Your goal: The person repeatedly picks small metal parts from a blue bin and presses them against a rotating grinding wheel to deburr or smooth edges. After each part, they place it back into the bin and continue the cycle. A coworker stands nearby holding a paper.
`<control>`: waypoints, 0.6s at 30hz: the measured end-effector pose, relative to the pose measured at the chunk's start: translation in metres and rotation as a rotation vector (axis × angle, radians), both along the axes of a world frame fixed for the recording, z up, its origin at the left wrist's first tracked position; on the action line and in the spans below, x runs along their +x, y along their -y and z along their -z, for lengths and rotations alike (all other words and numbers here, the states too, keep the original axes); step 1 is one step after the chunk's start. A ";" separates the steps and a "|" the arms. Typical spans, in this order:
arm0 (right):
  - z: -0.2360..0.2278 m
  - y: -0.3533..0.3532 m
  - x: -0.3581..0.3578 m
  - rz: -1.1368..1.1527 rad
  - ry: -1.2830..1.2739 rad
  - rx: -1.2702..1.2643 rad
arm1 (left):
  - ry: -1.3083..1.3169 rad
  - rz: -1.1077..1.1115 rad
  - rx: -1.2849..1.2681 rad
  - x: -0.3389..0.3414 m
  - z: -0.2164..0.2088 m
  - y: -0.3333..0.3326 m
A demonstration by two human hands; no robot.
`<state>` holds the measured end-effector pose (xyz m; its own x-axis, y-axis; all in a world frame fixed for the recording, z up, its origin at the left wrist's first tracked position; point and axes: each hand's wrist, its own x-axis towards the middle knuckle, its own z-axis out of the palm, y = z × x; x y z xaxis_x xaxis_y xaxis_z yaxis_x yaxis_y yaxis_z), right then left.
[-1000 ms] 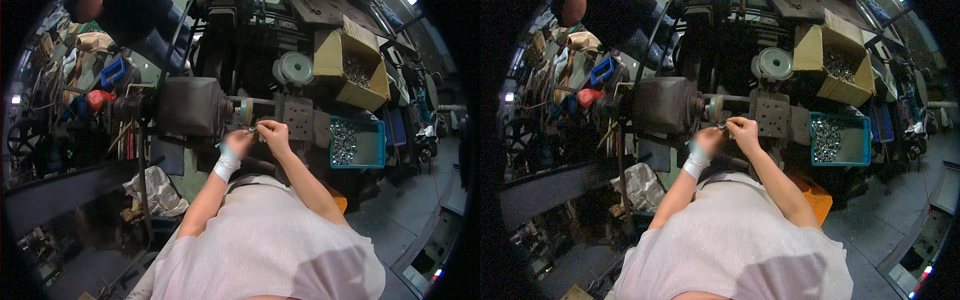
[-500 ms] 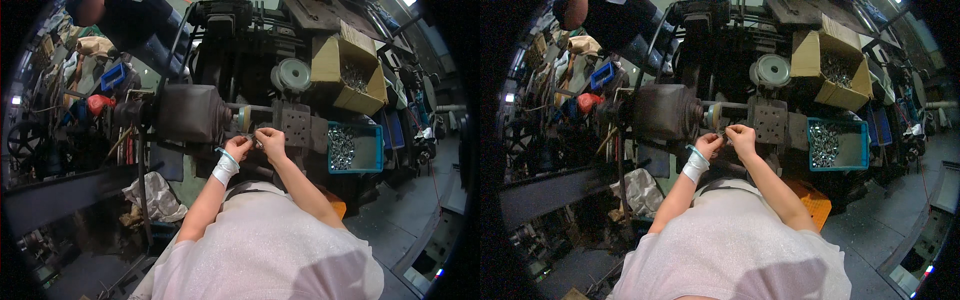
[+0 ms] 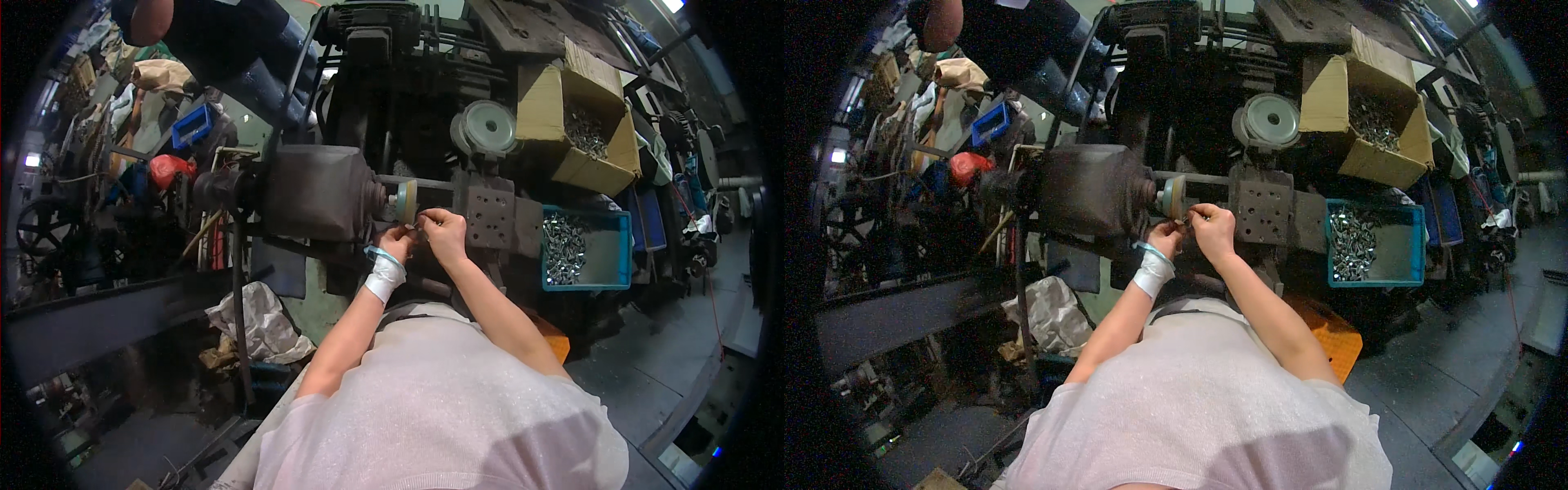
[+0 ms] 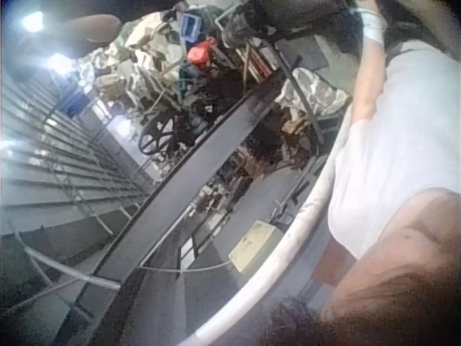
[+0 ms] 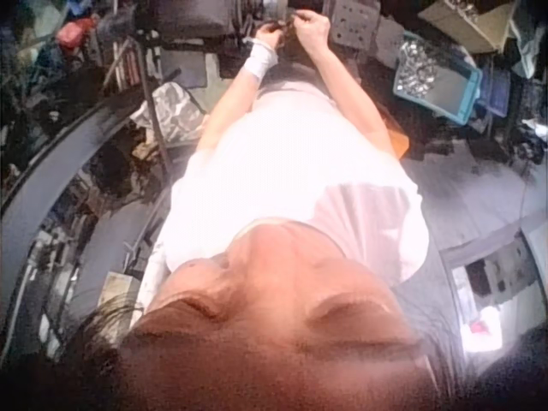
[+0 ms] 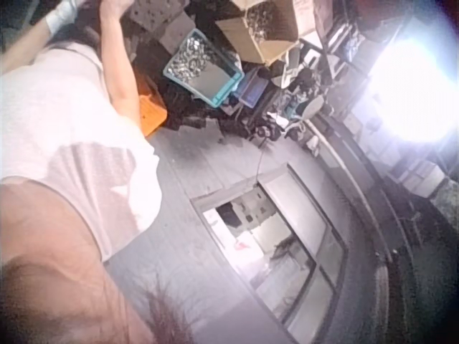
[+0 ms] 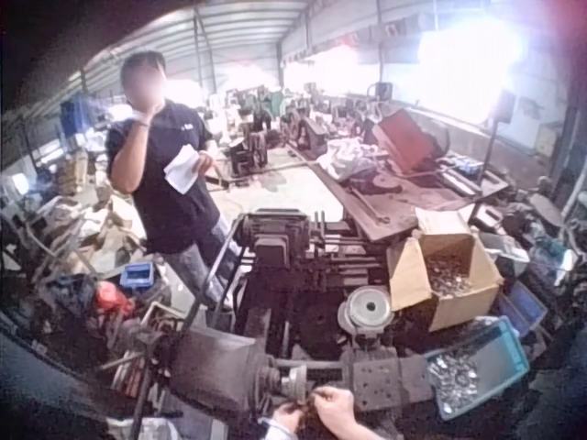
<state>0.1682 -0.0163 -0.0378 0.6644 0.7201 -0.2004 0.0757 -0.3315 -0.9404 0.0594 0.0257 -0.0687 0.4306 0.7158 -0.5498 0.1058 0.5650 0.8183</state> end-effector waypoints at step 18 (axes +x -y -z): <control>-0.102 0.046 -0.010 -0.167 -0.379 0.443 | 0.216 0.062 0.446 -0.019 -0.114 0.026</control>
<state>0.1581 -0.0620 0.0644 0.4765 0.8773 -0.0583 -0.2741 0.0852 -0.9579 0.0407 -0.0003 0.0449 0.5504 0.8301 -0.0895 -0.0701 0.1528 0.9858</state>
